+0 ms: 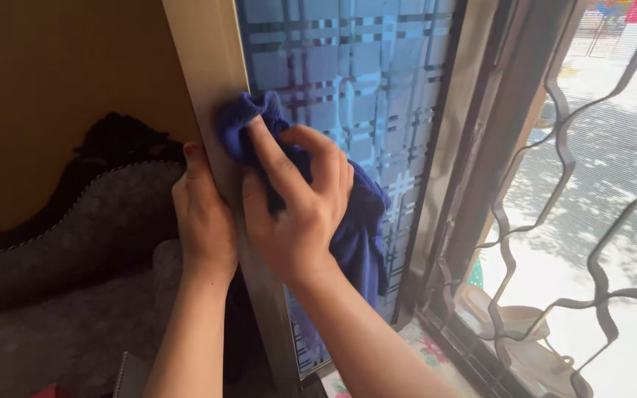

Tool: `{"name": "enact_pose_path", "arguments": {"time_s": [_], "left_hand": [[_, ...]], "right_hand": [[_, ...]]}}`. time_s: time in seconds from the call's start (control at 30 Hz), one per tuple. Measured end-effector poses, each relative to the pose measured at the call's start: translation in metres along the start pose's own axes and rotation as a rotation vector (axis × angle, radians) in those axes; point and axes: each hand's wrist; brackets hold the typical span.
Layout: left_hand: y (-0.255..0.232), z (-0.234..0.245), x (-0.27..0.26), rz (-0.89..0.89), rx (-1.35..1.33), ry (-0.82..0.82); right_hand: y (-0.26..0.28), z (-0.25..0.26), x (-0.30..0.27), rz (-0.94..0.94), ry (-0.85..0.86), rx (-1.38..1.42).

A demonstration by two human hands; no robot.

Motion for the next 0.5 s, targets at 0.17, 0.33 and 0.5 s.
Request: {"name": "enact_pose_path", "arguments": {"time_s": [0.17, 0.33, 0.5], "left_hand": [[0.022, 0.009, 0.001, 0.074, -0.028, -0.043], [0.021, 0.008, -0.005, 0.024, 0.002, -0.012], [0.015, 0.009, -0.009, -0.027, 0.060, -0.004]], "right_hand": [[-0.001, 0.003, -0.020, 0.017, -0.008, -0.023], [-0.011, 0.013, -0.039, 0.086, 0.003, -0.021], [0.002, -0.010, -0.007, -0.137, -0.115, -0.040]]}}
Point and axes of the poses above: each hand's wrist, its own x-axis towards the middle knuckle, its own z-axis out of the back of the hand, y = z × x, and after that the axes turned 13 degrees about -y, right-handed
